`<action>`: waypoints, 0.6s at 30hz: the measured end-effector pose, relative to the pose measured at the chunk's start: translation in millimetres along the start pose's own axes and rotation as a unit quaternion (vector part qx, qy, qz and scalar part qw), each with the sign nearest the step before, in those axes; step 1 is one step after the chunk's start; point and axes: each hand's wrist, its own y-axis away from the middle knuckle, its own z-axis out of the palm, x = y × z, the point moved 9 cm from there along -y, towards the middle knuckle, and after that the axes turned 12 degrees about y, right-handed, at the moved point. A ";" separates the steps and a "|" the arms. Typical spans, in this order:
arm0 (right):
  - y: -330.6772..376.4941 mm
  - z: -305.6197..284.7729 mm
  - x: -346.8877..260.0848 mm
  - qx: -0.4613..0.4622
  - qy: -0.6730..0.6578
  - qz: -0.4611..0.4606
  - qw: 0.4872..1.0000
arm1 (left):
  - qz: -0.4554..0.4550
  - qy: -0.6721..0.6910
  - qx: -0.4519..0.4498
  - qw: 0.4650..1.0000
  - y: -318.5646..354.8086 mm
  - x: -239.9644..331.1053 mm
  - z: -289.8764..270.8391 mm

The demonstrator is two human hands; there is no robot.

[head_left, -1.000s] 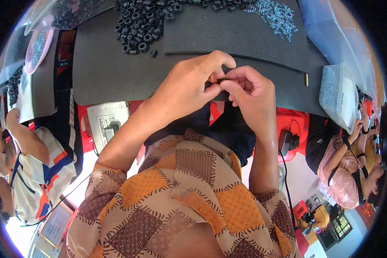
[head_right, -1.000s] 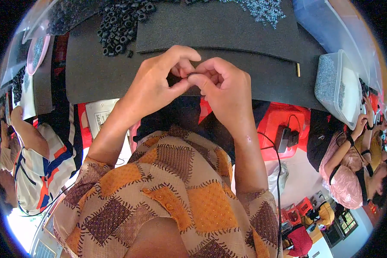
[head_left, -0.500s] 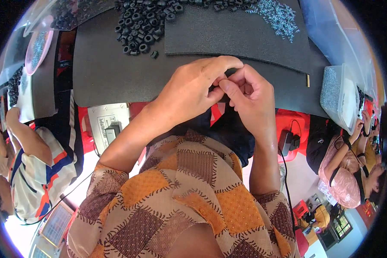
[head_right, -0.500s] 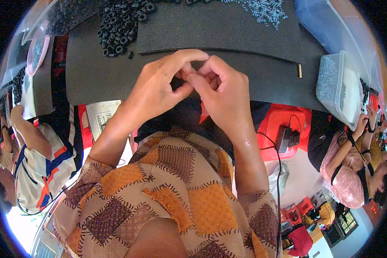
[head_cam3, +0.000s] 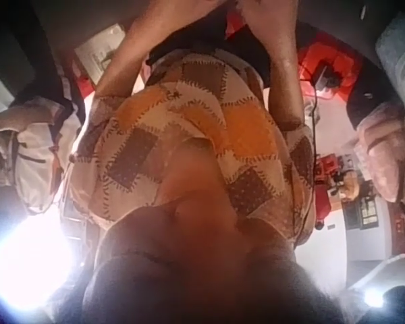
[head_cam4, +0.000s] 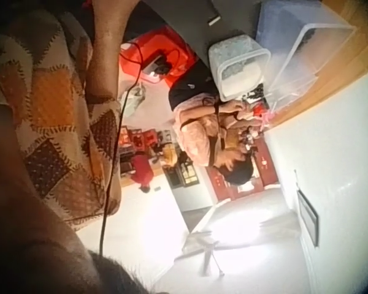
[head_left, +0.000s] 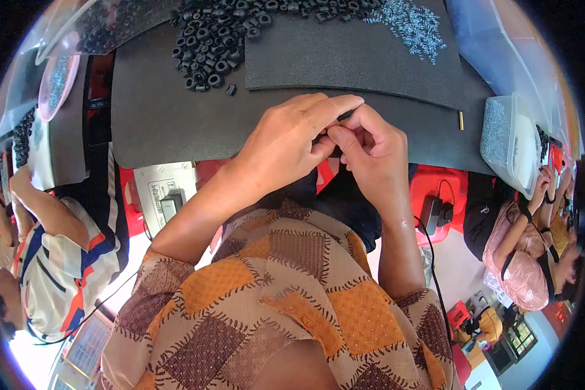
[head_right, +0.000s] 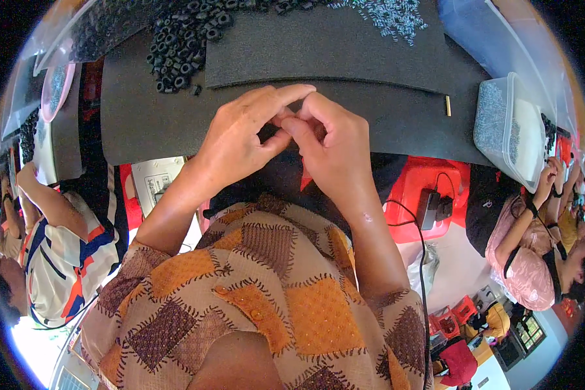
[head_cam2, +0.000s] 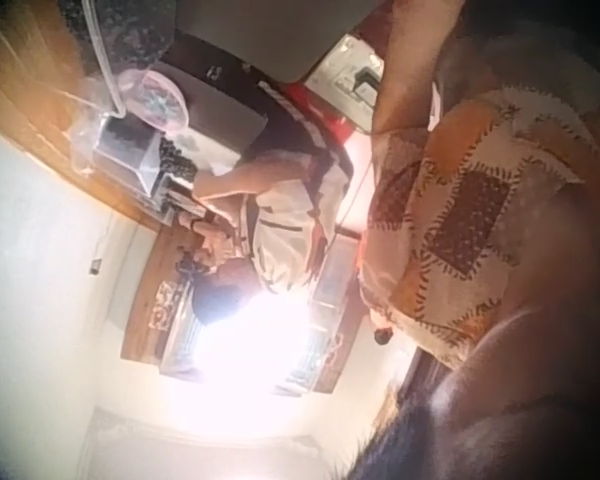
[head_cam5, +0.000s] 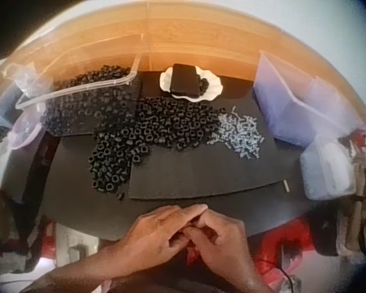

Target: The person repeatedly picks up small black rings and small components by hand, inserts each small component into a ring, and presses them together.

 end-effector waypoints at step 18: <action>-3.1 0.0 -2.8 -0.021 0.025 -0.018 0.999 | 0.018 0.009 -0.003 1.000 -0.8 0.4 -0.7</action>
